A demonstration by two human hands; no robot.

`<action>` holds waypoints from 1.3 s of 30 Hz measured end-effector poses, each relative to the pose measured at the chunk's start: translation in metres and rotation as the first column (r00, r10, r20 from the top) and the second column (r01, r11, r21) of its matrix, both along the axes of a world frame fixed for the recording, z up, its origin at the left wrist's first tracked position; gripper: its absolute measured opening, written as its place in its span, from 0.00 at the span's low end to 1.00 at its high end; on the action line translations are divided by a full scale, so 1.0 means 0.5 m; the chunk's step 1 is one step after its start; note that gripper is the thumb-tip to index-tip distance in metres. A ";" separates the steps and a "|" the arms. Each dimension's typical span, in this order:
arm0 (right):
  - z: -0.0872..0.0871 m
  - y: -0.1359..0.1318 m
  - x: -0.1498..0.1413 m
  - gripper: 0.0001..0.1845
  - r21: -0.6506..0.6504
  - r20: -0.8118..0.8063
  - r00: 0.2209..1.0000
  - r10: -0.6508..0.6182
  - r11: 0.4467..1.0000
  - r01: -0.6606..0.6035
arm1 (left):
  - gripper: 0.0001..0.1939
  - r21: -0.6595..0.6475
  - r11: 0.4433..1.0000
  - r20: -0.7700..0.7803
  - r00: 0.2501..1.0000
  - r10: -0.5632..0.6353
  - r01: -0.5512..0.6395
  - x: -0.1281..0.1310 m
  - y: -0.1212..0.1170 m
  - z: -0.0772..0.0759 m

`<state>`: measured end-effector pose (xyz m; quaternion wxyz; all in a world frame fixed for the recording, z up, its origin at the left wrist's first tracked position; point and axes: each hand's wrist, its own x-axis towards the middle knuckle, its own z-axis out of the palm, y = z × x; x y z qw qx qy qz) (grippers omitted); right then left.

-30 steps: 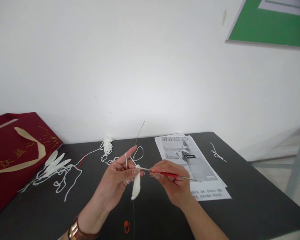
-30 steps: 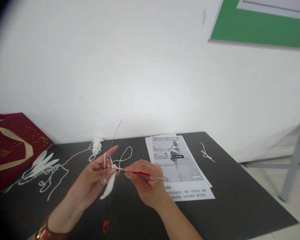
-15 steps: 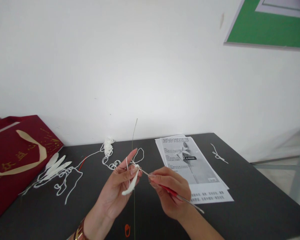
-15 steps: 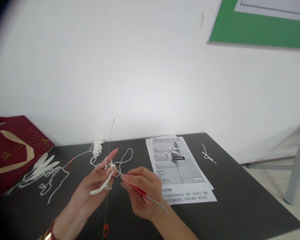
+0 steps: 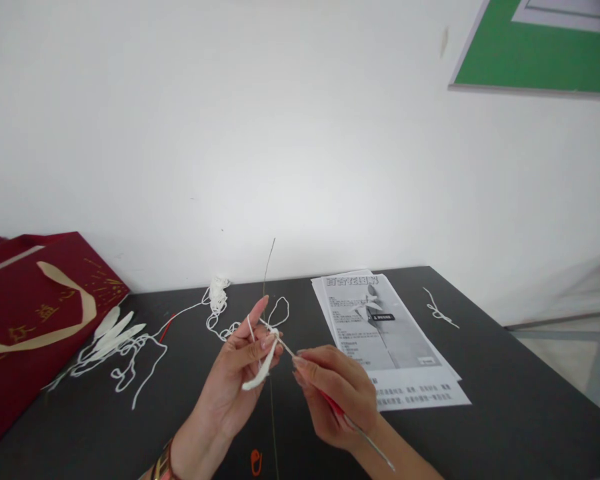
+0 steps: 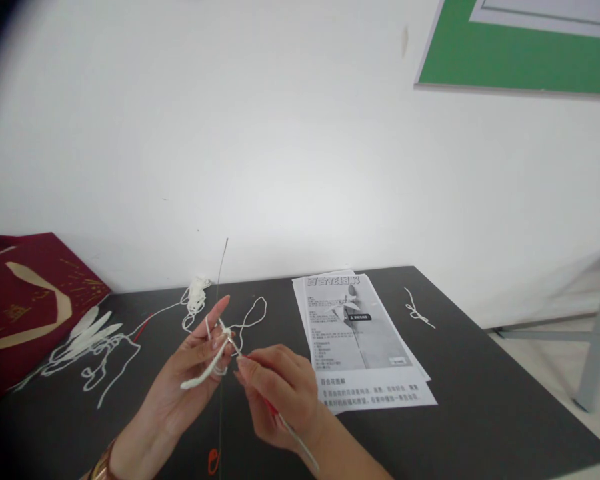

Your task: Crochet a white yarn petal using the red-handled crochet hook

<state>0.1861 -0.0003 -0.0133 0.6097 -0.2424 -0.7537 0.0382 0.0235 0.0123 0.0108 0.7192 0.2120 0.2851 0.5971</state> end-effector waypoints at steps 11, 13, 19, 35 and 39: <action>0.019 0.014 0.005 0.19 -0.062 -0.100 0.979 0.177 0.981 -0.184 | 0.27 -0.040 0.968 0.013 0.969 -0.246 0.247 -0.026 0.015 0.010; 0.020 0.019 0.012 0.18 -0.059 -0.033 0.983 0.178 0.982 -0.180 | 0.27 0.003 0.973 -0.162 0.960 -0.227 0.231 -0.034 0.021 0.015; 0.011 0.025 0.026 0.16 0.026 0.267 0.957 0.114 0.992 -0.125 | 0.36 0.137 0.981 -0.538 0.842 -0.043 0.138 -0.039 0.020 0.035; -0.005 0.003 0.003 0.13 0.243 0.349 0.920 -0.177 0.966 0.093 | 0.32 0.280 0.954 -0.593 0.762 0.260 -0.108 -0.004 0.003 0.014; -0.009 0.001 0.004 0.15 0.237 0.328 0.933 -0.148 0.969 0.070 | 0.32 0.235 0.968 -0.446 0.875 0.187 -0.087 -0.008 0.002 0.012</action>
